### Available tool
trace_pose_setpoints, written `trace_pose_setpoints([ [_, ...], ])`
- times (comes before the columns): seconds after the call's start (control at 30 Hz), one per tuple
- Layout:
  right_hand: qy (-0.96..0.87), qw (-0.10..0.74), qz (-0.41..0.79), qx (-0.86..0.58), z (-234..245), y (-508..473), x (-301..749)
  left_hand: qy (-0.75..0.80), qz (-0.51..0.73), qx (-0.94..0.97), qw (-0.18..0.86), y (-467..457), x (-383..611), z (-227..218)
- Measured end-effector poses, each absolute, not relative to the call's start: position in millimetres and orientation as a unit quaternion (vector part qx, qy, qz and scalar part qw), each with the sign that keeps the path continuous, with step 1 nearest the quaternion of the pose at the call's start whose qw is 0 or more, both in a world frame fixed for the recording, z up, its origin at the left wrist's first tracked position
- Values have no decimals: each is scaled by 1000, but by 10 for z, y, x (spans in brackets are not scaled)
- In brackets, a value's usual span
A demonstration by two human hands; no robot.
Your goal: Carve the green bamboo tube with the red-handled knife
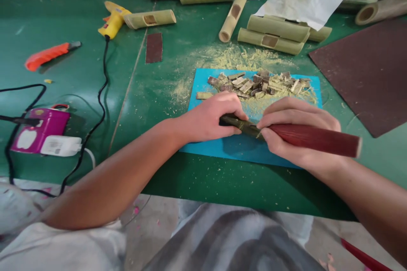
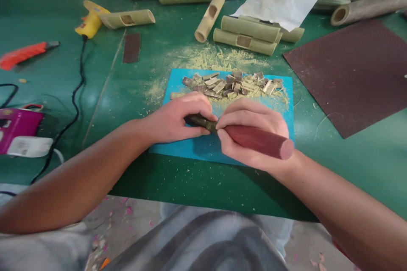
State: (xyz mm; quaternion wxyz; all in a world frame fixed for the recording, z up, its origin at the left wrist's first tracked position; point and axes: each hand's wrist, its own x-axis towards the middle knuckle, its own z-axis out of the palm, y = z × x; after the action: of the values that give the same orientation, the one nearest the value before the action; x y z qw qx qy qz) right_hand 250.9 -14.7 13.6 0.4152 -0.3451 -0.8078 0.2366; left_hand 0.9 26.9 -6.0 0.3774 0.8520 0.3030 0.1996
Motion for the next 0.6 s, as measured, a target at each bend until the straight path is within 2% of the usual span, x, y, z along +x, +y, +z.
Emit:
trace_pose_setpoints([
  [0.17,-768,452,261,-372,90,-169,2519,300,195,854,378,264,20,-52],
  [0.6,-803,394,265,-360,146,-119,2486,300,197,854,376,268,23,-50],
])
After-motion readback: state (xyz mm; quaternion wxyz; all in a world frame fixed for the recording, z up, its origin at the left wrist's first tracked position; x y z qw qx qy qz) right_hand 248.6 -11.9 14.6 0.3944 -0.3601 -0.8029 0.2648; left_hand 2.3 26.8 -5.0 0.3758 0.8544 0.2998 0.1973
